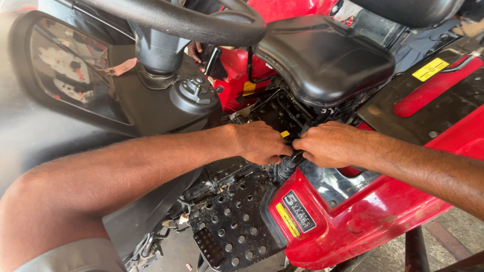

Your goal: The person works on the internal components of a red tractor, unscrewing bolts and reaching into the chassis near the battery area and steering column.

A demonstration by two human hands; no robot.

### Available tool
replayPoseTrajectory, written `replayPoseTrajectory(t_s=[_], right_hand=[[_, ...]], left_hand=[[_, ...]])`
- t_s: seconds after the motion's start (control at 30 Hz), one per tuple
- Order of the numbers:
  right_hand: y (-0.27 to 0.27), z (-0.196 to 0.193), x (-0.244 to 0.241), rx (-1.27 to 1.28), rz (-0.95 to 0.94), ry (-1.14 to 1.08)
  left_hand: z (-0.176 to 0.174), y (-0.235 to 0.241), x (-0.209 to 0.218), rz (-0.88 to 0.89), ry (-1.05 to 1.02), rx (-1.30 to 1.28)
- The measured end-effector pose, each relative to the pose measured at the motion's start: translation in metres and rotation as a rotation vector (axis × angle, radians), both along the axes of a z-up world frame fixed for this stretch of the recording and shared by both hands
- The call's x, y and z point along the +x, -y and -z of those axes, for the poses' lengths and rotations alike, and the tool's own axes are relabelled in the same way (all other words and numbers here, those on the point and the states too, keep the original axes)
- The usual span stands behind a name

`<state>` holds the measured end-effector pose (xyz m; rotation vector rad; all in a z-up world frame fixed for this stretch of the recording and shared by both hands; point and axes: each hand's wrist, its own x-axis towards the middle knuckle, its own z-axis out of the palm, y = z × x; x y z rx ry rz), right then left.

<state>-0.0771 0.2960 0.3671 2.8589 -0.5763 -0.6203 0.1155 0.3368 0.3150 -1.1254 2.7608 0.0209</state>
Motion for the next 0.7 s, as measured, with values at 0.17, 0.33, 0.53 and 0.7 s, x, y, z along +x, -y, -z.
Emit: replayPoseTrajectory(t_s=[0.17,0.33,0.53,0.7], right_hand=[[-0.0021,-0.0021,-0.0004,-0.016,0.022,-0.04],[-0.0038,-0.0035,0.0,-0.002,0.03,-0.03],[-0.0036,-0.0031,-0.0002,-0.002,0.031,-0.031],[-0.0032,-0.0032,-0.001,0.0,0.026,-0.02]], left_hand=[[-0.0015,-0.001,-0.001,-0.039,0.044,0.027],[-0.002,-0.0025,-0.0015,-0.078,0.092,0.051],[-0.0006,-0.0019,-0.0012,-0.094,0.113,0.066],[0.002,0.0007,-0.0002,-0.081,0.118,0.069]])
